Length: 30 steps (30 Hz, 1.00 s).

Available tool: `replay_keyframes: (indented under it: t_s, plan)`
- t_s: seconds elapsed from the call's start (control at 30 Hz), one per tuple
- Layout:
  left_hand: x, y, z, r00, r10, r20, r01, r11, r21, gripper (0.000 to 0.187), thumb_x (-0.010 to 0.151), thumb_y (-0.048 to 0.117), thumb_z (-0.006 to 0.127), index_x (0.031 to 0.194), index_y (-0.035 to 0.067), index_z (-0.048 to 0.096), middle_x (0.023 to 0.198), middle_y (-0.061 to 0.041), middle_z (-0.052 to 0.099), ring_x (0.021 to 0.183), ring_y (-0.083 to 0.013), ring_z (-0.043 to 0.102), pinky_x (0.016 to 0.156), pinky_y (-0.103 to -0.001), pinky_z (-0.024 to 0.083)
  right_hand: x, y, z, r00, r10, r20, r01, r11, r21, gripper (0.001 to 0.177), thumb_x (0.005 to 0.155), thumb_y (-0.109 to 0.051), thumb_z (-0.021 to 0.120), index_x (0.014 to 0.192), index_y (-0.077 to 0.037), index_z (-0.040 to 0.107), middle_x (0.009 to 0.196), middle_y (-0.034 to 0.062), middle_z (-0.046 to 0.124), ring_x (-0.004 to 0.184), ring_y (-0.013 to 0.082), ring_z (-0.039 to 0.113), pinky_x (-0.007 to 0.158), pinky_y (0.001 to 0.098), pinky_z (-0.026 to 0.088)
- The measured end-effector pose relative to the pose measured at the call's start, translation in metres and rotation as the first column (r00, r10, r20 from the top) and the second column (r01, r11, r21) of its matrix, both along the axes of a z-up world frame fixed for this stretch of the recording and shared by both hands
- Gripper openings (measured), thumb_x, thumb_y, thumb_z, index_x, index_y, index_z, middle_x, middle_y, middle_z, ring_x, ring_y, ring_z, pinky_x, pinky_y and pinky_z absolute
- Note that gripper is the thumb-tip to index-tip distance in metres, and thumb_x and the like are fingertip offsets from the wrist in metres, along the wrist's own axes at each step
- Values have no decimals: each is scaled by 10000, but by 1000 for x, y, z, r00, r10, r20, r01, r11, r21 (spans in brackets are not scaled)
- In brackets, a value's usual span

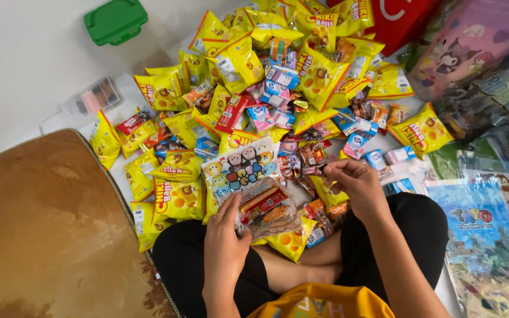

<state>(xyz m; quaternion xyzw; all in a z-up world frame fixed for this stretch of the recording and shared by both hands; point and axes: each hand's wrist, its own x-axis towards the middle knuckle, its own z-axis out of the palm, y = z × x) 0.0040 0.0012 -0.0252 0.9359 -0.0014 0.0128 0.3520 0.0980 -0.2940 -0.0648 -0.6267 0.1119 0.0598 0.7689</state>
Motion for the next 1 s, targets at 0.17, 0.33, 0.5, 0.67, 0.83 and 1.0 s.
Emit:
replay_keyframes:
  t_s: [0.17, 0.33, 0.5, 0.67, 0.83, 1.0]
  plan:
    - [2, 0, -4, 997, 15, -70, -14, 1000, 16, 781, 768, 11, 665, 1517, 142, 484, 1573, -38, 508, 1224, -351, 553, 1046, -466, 440, 3, 17, 33, 998, 27, 54, -26, 1000, -18, 139, 881, -95, 768, 962, 18, 754, 693, 121, 699, 579, 121, 556, 568, 229, 429]
    - [5, 2, -17, 1000, 11, -25, -10, 1000, 19, 787, 734, 1, 663, 1496, 118, 508, 1545, -60, 534, 1244, -349, 556, 1060, -456, 430, 9, 27, 39, 994, 74, 84, -66, 993, -96, 136, 875, -122, 779, 952, -10, 767, 731, 97, 734, 649, 105, 618, 609, 232, 433]
    - [3, -1, -7, 997, 18, -75, -17, 1000, 12, 768, 765, -4, 665, 1503, 115, 493, 1558, -49, 516, 1258, -346, 535, 1057, -470, 433, 2, 50, 44, 989, 137, 59, -130, 986, -109, 113, 872, -78, 781, 954, -2, 787, 773, 74, 748, 693, 107, 637, 685, 229, 480]
    - [4, -3, 4, 995, 13, -94, -15, 1000, -21, 784, 743, -37, 680, 1490, 111, 497, 1579, -33, 494, 1283, -361, 508, 1069, -487, 423, -17, 88, 37, 938, 341, 62, -286, 863, -415, 136, 856, -179, 831, 918, -59, 845, 687, -17, 744, 543, 20, 430, 489, 200, 320]
    - [3, -2, 9, 994, 9, -107, -12, 999, -31, 784, 764, -34, 687, 1508, 103, 482, 1582, -41, 489, 1300, -360, 508, 1057, -477, 430, -26, 102, 60, 840, 517, 167, -307, 706, -638, 143, 886, -199, 767, 1002, -203, 850, 917, -45, 839, 693, 39, 641, 634, 225, 484]
    - [1, -1, 7, 994, 9, -106, -12, 1000, -27, 773, 769, -28, 659, 1510, 105, 484, 1583, -39, 491, 1328, -353, 497, 1068, -473, 423, -28, 91, 62, 811, 429, 398, -9, 689, -725, 154, 905, -192, 763, 1039, -137, 815, 994, 46, 727, 1005, 216, 651, 861, 360, 533]
